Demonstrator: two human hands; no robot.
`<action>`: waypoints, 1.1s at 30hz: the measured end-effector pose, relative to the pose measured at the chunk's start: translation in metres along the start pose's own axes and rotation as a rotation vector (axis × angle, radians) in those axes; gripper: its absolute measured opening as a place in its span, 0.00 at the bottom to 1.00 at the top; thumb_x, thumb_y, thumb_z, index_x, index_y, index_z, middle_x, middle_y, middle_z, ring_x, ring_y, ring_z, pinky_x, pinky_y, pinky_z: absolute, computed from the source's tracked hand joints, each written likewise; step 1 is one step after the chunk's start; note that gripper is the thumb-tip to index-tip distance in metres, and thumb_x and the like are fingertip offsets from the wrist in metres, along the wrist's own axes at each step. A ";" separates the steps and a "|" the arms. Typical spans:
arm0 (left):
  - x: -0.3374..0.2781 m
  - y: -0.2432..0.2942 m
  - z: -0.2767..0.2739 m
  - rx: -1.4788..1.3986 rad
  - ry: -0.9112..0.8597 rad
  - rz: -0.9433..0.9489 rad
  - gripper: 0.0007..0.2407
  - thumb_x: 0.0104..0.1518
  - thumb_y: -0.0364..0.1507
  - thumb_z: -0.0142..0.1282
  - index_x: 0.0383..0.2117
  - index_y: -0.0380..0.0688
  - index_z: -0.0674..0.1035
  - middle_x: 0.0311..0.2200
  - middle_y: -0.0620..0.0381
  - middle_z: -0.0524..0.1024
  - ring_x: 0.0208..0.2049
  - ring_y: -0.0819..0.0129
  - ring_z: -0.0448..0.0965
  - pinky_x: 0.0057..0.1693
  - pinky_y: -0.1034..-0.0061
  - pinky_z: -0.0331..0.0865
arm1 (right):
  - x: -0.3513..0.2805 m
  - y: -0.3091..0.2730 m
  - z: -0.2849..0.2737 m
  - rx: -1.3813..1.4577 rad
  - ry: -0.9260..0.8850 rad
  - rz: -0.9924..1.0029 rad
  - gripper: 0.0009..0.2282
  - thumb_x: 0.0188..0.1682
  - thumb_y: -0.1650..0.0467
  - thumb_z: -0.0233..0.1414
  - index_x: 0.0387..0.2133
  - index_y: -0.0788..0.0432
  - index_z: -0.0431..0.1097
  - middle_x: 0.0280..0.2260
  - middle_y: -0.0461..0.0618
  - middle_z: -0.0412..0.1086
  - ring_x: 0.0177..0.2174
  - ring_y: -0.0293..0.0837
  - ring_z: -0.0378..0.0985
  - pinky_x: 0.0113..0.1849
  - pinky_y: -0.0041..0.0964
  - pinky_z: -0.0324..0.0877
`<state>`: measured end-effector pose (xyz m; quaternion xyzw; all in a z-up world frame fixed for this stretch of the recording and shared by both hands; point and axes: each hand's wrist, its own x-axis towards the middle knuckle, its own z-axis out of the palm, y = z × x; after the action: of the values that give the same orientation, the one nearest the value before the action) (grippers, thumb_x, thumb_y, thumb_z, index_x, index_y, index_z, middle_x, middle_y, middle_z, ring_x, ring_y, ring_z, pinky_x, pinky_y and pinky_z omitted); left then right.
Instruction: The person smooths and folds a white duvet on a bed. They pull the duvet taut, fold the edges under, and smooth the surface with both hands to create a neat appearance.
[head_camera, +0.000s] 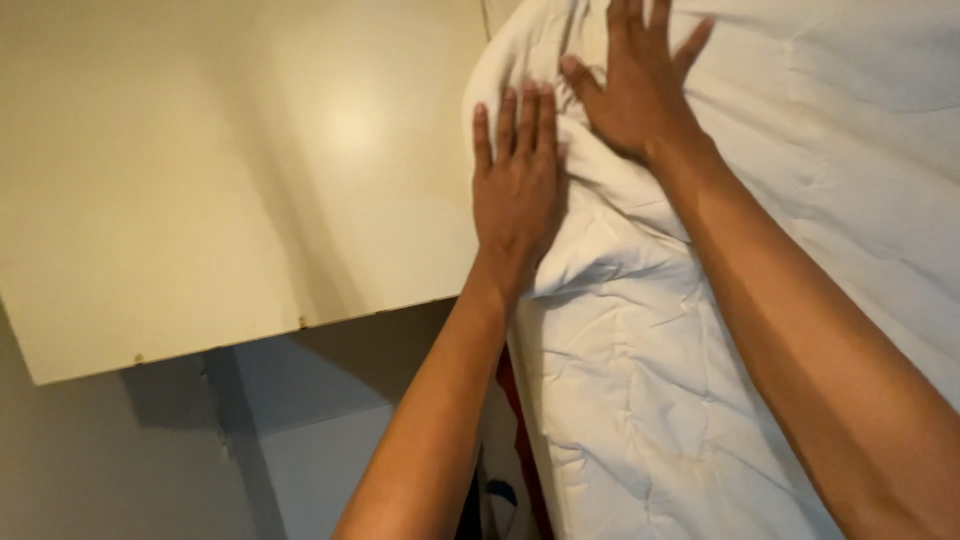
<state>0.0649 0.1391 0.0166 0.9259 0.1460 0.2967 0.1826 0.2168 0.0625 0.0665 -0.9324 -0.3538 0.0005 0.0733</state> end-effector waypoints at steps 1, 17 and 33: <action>0.001 0.001 0.002 0.049 -0.034 -0.012 0.23 0.71 0.33 0.45 0.70 0.36 0.61 0.71 0.45 0.60 0.74 0.48 0.54 0.77 0.48 0.41 | -0.003 0.001 -0.007 0.027 -0.025 -0.025 0.38 0.63 0.52 0.42 0.75 0.62 0.33 0.76 0.60 0.31 0.73 0.63 0.25 0.62 0.83 0.22; -0.177 0.092 -0.071 0.200 -0.433 0.204 0.44 0.49 0.54 0.57 0.67 0.33 0.59 0.72 0.41 0.49 0.73 0.50 0.42 0.71 0.39 0.32 | -0.262 0.013 0.021 0.142 -0.105 -0.162 0.37 0.58 0.53 0.41 0.74 0.59 0.33 0.74 0.60 0.32 0.73 0.56 0.34 0.67 0.62 0.30; -0.278 0.079 -0.023 0.161 -0.332 0.244 0.24 0.63 0.32 0.45 0.68 0.46 0.64 0.70 0.55 0.59 0.71 0.47 0.54 0.72 0.42 0.44 | -0.414 0.004 0.054 0.093 -0.082 -0.207 0.29 0.55 0.68 0.49 0.70 0.58 0.49 0.71 0.59 0.46 0.69 0.56 0.46 0.64 0.64 0.39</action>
<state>-0.1533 -0.0306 -0.0698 0.9845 0.0241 0.1472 0.0923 -0.0938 -0.2057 -0.0087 -0.8857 -0.4506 0.0474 0.1018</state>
